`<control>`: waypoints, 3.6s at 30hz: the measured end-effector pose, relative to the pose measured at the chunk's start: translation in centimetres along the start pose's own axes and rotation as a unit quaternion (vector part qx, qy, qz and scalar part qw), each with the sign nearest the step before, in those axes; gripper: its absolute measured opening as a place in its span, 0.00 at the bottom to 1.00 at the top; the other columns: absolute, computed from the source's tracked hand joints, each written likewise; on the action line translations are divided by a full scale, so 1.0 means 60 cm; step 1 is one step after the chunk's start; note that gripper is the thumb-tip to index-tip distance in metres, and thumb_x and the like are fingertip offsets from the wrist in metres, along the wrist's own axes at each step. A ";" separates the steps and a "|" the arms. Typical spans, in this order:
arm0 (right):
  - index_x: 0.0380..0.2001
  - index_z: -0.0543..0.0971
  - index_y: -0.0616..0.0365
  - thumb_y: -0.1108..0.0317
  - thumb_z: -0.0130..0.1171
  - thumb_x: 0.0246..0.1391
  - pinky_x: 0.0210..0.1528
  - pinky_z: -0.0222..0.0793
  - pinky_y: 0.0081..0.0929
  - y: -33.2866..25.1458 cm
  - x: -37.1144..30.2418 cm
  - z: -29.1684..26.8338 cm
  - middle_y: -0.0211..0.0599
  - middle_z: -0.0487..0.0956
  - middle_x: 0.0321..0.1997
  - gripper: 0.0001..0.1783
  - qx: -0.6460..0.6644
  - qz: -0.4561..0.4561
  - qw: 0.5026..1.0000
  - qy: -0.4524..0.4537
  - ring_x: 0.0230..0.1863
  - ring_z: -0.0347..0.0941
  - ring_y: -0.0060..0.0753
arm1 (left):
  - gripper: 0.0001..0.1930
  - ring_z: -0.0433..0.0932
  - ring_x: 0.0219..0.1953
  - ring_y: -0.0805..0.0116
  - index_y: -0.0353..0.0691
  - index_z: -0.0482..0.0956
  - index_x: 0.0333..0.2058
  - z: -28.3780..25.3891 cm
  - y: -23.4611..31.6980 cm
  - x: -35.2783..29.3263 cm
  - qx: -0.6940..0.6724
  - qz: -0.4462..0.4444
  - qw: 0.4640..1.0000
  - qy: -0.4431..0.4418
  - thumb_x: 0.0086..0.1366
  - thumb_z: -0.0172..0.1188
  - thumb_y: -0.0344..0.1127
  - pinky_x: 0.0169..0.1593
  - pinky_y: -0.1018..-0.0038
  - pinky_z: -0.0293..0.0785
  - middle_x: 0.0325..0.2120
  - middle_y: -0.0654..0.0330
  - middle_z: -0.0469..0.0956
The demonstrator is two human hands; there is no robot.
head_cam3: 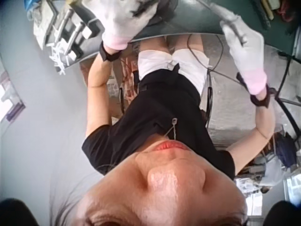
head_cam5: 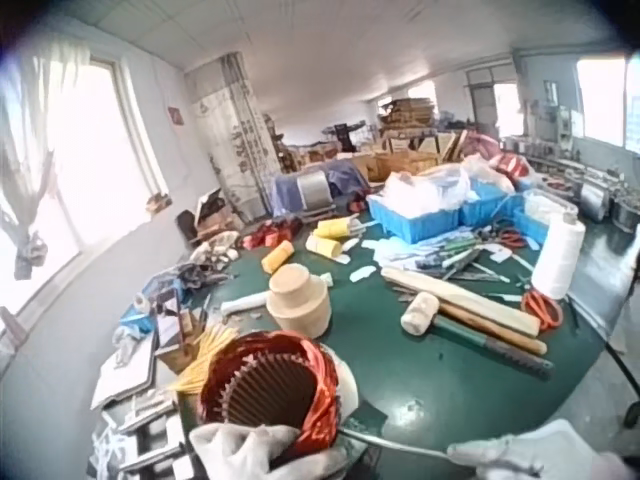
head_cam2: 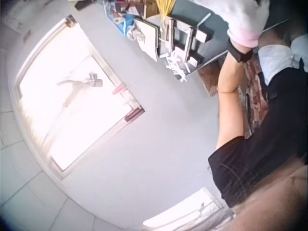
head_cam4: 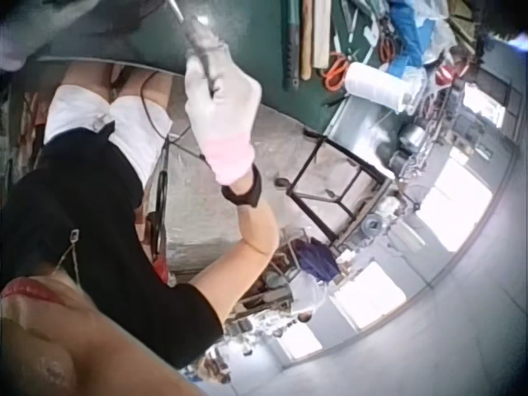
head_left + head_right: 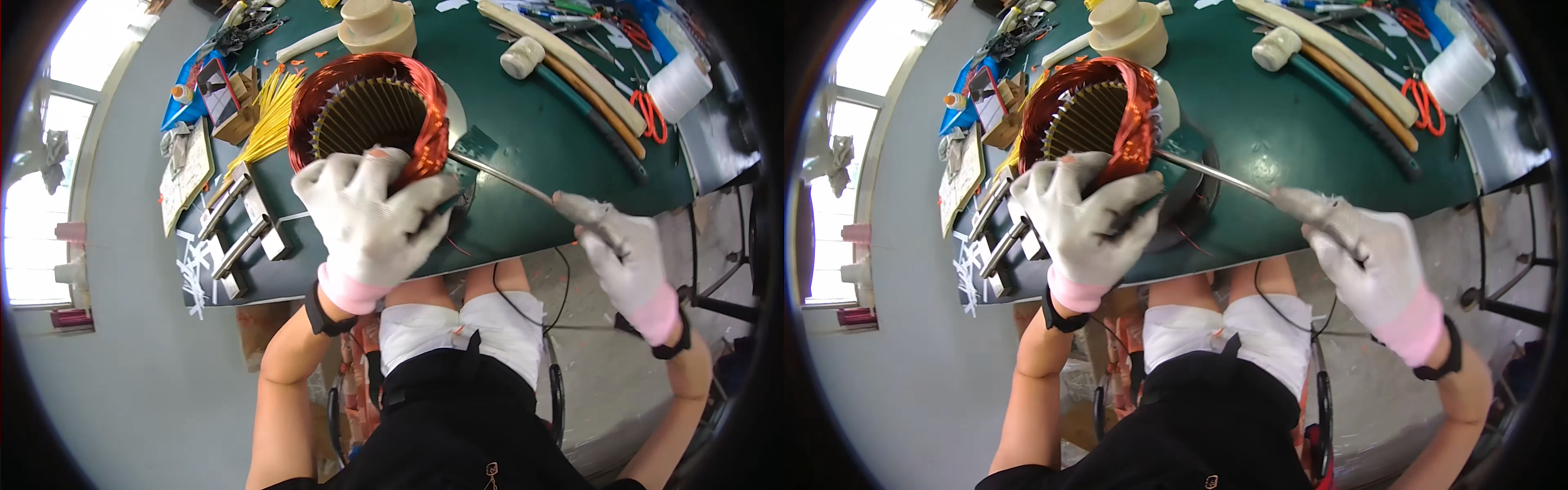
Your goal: Assembling the internal components of an electric motor including the stator and coils.
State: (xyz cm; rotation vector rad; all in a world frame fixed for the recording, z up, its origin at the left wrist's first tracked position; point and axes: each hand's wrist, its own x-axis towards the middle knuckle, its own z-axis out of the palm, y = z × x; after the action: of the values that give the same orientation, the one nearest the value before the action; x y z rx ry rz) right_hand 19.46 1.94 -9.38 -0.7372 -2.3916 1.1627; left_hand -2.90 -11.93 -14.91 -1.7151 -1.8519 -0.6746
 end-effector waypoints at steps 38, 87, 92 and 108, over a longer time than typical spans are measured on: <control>0.31 0.77 0.62 0.63 0.55 0.63 0.27 0.65 0.32 0.154 0.099 -0.010 0.42 0.70 0.20 0.13 -0.169 -0.173 0.970 0.017 0.21 0.70 0.38 | 0.10 0.71 0.26 0.70 0.61 0.79 0.28 0.043 -0.001 0.031 0.194 0.064 0.972 0.119 0.44 0.67 0.39 0.27 0.70 0.64 0.37 0.72 0.74; 0.45 0.85 0.57 0.76 0.58 0.41 0.25 0.60 0.36 -0.031 -0.021 -0.052 0.39 0.76 0.22 0.23 -0.329 -0.070 0.939 -0.076 0.19 0.69 0.41 | 0.14 0.71 0.27 0.74 0.57 0.80 0.22 0.002 -0.010 -0.020 -0.088 -0.030 0.994 0.059 0.29 0.64 0.41 0.35 0.70 0.60 0.34 0.69 0.78; 0.44 0.85 0.63 0.78 0.58 0.48 0.31 0.70 0.33 0.062 0.016 -0.018 0.44 0.84 0.33 0.18 -0.167 -0.054 0.983 -0.055 0.25 0.78 0.38 | 0.10 0.71 0.25 0.75 0.56 0.75 0.18 0.015 -0.009 -0.015 -0.088 -0.034 0.992 0.079 0.29 0.62 0.41 0.32 0.69 0.59 0.30 0.72 0.75; 0.23 0.74 0.64 0.47 0.44 0.70 0.26 0.62 0.34 0.098 0.084 -0.054 0.40 0.68 0.18 0.31 -0.159 0.095 0.954 -0.237 0.19 0.68 0.37 | 0.14 0.75 0.28 0.63 0.44 0.81 0.30 -0.007 -0.143 0.015 -0.290 0.092 0.947 0.104 0.54 0.63 0.49 0.44 0.57 0.75 0.28 0.62 0.76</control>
State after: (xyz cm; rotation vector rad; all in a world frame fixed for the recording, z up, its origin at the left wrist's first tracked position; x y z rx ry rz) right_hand 18.90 9.99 -11.66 -0.8854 -3.0184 1.1415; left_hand -11.51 -12.18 -14.07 -2.0394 -1.4018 -1.3604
